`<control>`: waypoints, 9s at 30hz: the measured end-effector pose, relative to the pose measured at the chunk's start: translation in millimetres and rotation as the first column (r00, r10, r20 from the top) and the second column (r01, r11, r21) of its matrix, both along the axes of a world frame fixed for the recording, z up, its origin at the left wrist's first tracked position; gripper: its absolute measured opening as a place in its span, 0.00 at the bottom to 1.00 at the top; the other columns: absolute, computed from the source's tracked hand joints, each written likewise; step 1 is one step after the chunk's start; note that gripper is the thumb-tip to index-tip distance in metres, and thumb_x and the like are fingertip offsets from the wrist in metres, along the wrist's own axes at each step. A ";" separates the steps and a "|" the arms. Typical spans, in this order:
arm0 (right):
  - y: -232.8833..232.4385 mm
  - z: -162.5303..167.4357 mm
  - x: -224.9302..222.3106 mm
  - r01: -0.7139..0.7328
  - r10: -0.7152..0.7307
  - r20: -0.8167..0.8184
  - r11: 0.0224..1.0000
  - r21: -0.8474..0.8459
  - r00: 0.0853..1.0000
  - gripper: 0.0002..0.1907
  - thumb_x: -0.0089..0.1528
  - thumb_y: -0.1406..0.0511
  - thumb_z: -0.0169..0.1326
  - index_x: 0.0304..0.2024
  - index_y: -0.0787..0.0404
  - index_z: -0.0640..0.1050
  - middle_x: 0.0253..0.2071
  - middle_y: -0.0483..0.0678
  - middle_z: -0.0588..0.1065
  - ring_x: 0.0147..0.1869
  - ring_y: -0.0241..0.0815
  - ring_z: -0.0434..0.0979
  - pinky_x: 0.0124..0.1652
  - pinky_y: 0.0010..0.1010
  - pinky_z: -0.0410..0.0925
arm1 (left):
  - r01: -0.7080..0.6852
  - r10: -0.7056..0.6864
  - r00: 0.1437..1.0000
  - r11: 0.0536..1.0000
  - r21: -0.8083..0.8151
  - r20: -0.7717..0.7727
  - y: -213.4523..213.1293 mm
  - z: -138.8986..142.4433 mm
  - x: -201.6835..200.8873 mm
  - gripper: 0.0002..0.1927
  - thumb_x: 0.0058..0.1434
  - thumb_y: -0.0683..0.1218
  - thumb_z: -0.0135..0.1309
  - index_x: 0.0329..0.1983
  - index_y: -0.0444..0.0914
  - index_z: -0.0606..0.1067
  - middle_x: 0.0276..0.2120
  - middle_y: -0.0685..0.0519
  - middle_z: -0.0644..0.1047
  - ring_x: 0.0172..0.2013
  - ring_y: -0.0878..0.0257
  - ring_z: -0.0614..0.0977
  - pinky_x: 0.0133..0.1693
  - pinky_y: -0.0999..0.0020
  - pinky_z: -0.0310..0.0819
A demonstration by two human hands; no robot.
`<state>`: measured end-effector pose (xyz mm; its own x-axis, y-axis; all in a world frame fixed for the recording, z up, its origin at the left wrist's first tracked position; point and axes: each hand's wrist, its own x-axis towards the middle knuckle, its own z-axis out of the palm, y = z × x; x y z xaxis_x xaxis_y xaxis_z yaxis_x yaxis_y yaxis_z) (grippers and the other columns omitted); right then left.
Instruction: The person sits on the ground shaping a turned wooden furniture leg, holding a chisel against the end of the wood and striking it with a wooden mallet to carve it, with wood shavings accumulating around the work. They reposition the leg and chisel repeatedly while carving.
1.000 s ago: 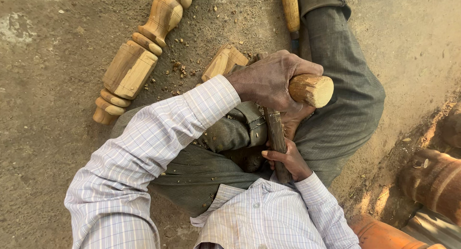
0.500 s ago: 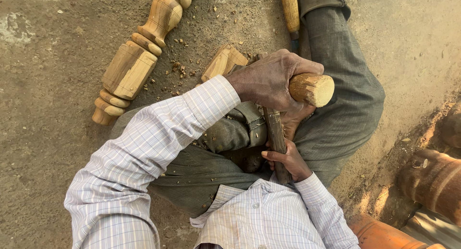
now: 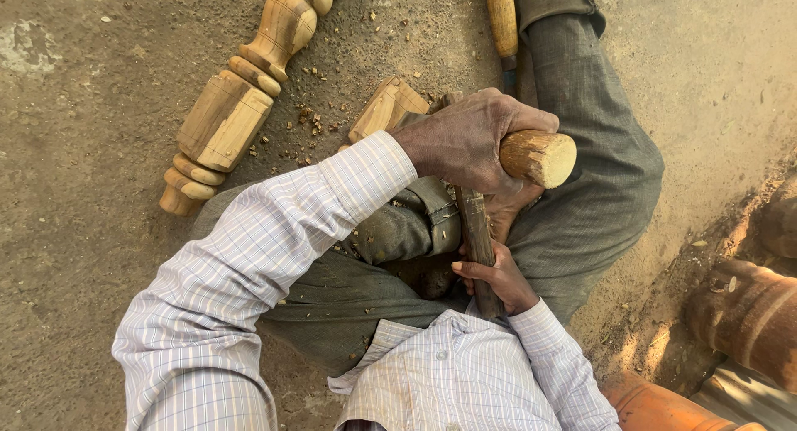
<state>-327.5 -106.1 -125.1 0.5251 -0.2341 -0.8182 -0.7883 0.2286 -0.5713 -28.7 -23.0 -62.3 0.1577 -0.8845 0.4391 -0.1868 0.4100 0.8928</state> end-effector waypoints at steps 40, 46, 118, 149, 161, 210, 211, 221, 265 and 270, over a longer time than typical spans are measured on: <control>-2.3 -4.0 -1.2 0.008 -0.008 0.019 1.000 0.005 1.000 0.24 0.52 0.63 0.69 0.46 0.63 0.72 0.28 0.45 0.74 0.27 0.35 0.75 0.28 0.30 0.73 | 0.034 -0.035 0.998 0.999 0.013 0.047 5.2 -1.2 -3.1 0.17 0.53 0.49 0.72 0.40 0.42 0.77 0.32 0.58 0.82 0.34 0.68 0.86 0.37 0.66 0.82; -2.7 -3.6 -0.2 0.007 -0.007 0.023 1.000 0.016 1.000 0.24 0.53 0.63 0.69 0.46 0.63 0.72 0.28 0.45 0.74 0.27 0.35 0.75 0.27 0.30 0.73 | 0.052 -0.052 0.999 0.998 -0.034 -0.002 4.2 -3.1 -2.7 0.17 0.54 0.49 0.72 0.41 0.42 0.77 0.34 0.58 0.82 0.35 0.68 0.86 0.39 0.67 0.82; 4.7 -0.6 1.9 0.010 -0.011 0.062 1.000 0.014 0.998 0.22 0.54 0.65 0.67 0.46 0.63 0.72 0.28 0.45 0.73 0.27 0.35 0.75 0.27 0.29 0.73 | 0.090 -0.085 0.990 0.995 -0.045 0.113 4.3 -18.6 -1.1 0.18 0.55 0.53 0.72 0.39 0.43 0.76 0.32 0.59 0.80 0.34 0.66 0.85 0.39 0.63 0.81; 13.8 3.8 -6.0 0.058 -0.060 0.148 0.998 0.013 0.987 0.20 0.52 0.70 0.64 0.45 0.62 0.73 0.26 0.47 0.74 0.24 0.37 0.74 0.25 0.30 0.70 | 0.034 -0.032 0.994 0.999 -0.019 0.107 10.4 -15.7 5.3 0.21 0.42 0.44 0.70 0.41 0.42 0.77 0.33 0.58 0.81 0.34 0.66 0.85 0.39 0.65 0.82; -35.5 121.6 -13.6 0.252 0.146 0.648 0.840 -0.481 0.747 0.27 0.58 0.76 0.61 0.58 0.62 0.68 0.40 0.47 0.74 0.44 0.38 0.76 0.44 0.30 0.72 | 0.071 -0.067 0.996 0.995 -0.065 0.064 12.0 -12.5 5.9 0.21 0.48 0.44 0.72 0.44 0.40 0.78 0.37 0.56 0.83 0.36 0.64 0.86 0.41 0.64 0.84; -96.6 198.0 18.9 -0.045 0.680 0.200 0.325 -0.945 0.705 0.30 0.46 0.70 0.67 0.50 0.64 0.72 0.34 0.53 0.75 0.34 0.46 0.79 0.33 0.38 0.73 | 0.006 -0.032 0.982 0.991 0.135 0.188 3.7 -33.2 8.1 0.23 0.49 0.42 0.67 0.47 0.35 0.74 0.39 0.52 0.79 0.40 0.61 0.82 0.43 0.64 0.81; -94.0 197.5 17.5 0.021 0.617 0.319 0.439 -0.898 0.720 0.28 0.48 0.70 0.66 0.50 0.64 0.72 0.34 0.54 0.74 0.34 0.47 0.78 0.33 0.38 0.73 | 0.007 -0.040 0.983 0.983 0.185 0.179 4.5 -30.7 9.4 0.20 0.50 0.43 0.68 0.45 0.37 0.75 0.38 0.53 0.80 0.39 0.62 0.83 0.43 0.64 0.83; -96.6 185.4 18.5 -0.055 0.700 0.102 0.198 -0.979 0.706 0.32 0.44 0.70 0.67 0.51 0.65 0.73 0.33 0.53 0.75 0.37 0.49 0.79 0.35 0.38 0.72 | -0.060 0.071 0.990 0.995 -0.085 0.122 4.4 -16.6 4.7 0.31 0.41 0.41 0.62 0.50 0.28 0.69 0.42 0.45 0.76 0.42 0.54 0.79 0.44 0.58 0.77; -87.5 163.9 34.7 -0.065 0.720 0.350 0.480 -0.875 0.600 0.15 0.57 0.72 0.63 0.38 0.60 0.70 0.28 0.47 0.73 0.27 0.40 0.76 0.27 0.31 0.71 | -0.152 0.072 0.925 0.970 0.190 0.372 3.8 -42.6 17.0 0.16 0.52 0.48 0.67 0.39 0.39 0.75 0.36 0.51 0.80 0.37 0.62 0.82 0.43 0.60 0.81; -86.9 192.7 23.2 -0.007 0.786 0.203 0.255 -0.967 0.583 0.29 0.45 0.71 0.67 0.48 0.64 0.73 0.35 0.55 0.76 0.36 0.51 0.78 0.34 0.36 0.72 | -0.150 0.098 0.904 0.984 0.094 0.416 0.4 -44.7 21.8 0.19 0.50 0.48 0.69 0.40 0.38 0.75 0.39 0.49 0.80 0.37 0.60 0.82 0.43 0.60 0.80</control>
<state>-304.3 -192.9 67.6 0.9724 -0.1071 0.2072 0.0026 -0.8832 -0.4690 -6.9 -22.6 -107.0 0.0993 -0.9200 0.3792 -0.5875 0.2534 0.7685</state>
